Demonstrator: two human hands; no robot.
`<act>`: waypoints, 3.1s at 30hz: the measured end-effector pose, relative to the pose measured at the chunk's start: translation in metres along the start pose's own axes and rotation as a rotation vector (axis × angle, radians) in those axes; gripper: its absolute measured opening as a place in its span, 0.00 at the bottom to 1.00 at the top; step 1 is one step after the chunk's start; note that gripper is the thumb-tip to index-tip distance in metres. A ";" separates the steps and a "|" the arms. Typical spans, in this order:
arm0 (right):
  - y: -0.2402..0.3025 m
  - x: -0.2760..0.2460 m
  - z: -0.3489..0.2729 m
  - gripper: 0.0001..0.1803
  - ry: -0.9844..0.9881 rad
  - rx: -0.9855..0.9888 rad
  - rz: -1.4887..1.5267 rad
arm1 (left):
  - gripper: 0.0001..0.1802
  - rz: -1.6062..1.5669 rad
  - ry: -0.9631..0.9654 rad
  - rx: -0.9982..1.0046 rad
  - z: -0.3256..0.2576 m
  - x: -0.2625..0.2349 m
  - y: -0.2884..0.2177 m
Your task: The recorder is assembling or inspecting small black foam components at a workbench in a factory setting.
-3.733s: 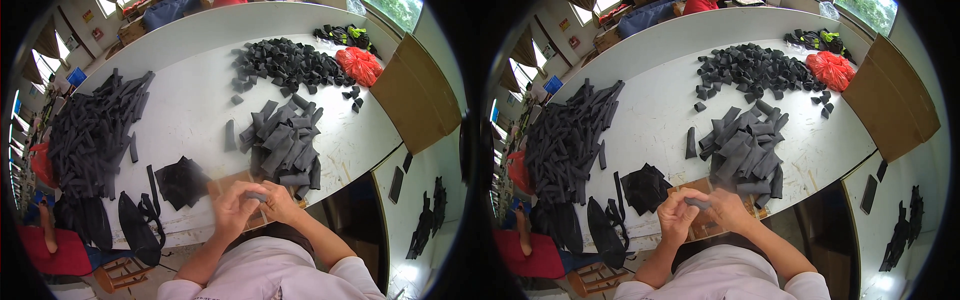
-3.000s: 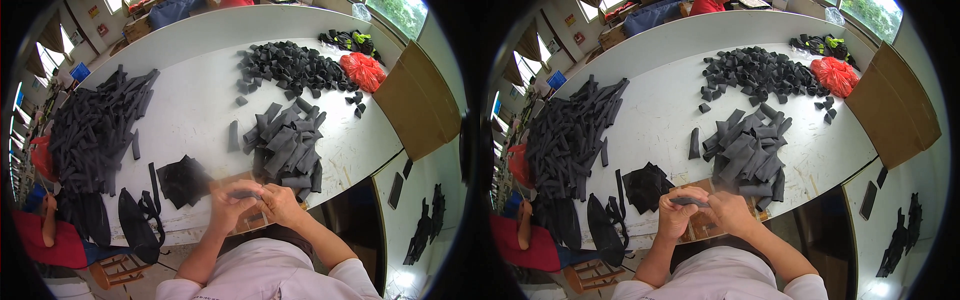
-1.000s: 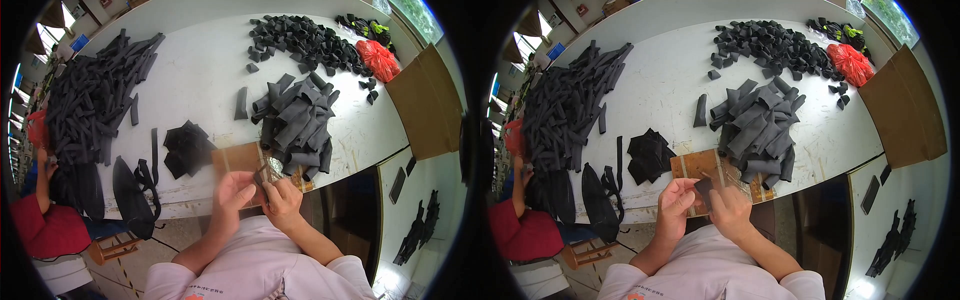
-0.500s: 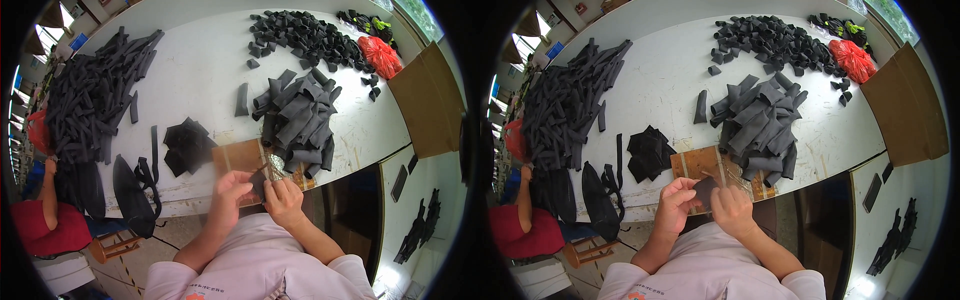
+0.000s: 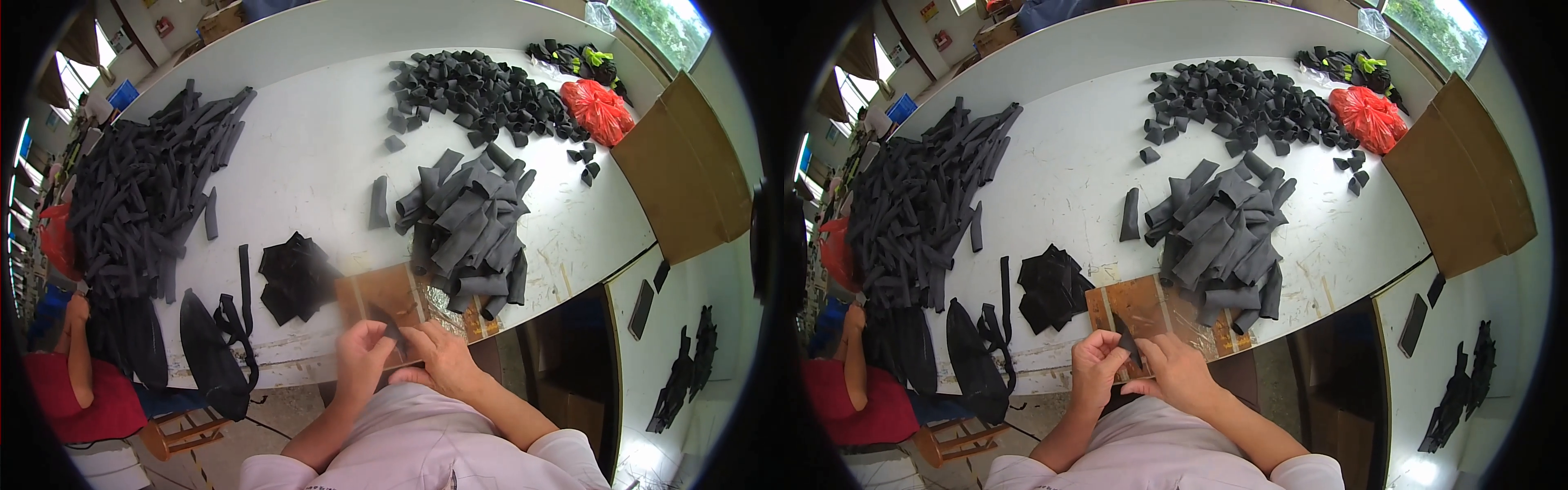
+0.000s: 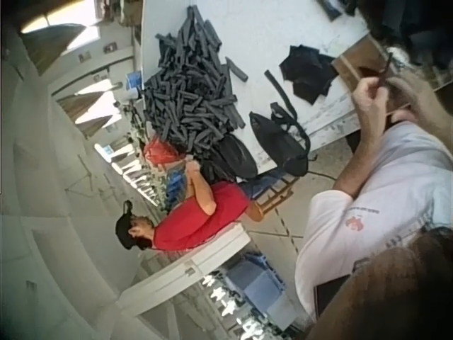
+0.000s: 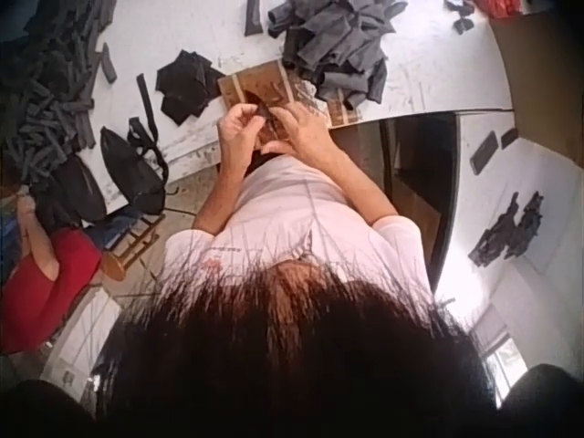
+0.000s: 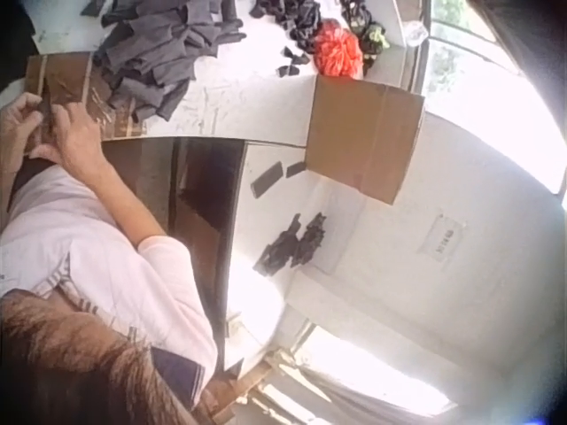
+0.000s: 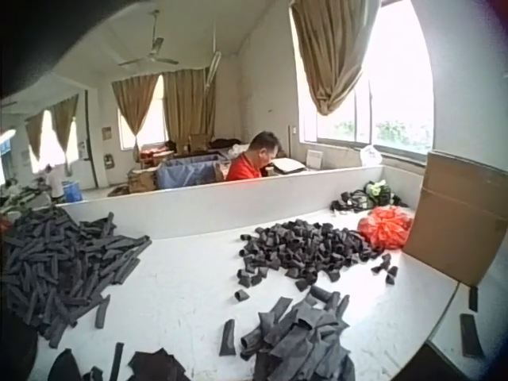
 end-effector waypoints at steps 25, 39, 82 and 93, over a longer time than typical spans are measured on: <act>-0.041 0.040 -0.035 0.01 -0.275 0.721 1.000 | 0.14 -0.264 0.320 -0.226 0.000 0.005 0.010; -0.031 0.049 -0.046 0.09 -0.303 0.978 1.531 | 0.14 -0.414 0.311 -0.152 -0.009 0.012 0.009; -0.067 0.015 0.018 0.13 -0.122 0.708 1.296 | 0.17 -0.629 0.636 -0.244 0.028 0.035 -0.027; -0.037 -0.047 0.053 0.12 -0.198 0.232 0.410 | 0.07 0.217 0.133 0.718 -0.013 0.027 -0.095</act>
Point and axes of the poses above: each hand's wrist, its own z-axis towards the middle knuckle, its own x-axis out of the palm, y = z × x, the point moved 7 cm from there along z, towards the middle knuckle, and after that the axes turned 13 degrees about -x, right-handed, at the moved point
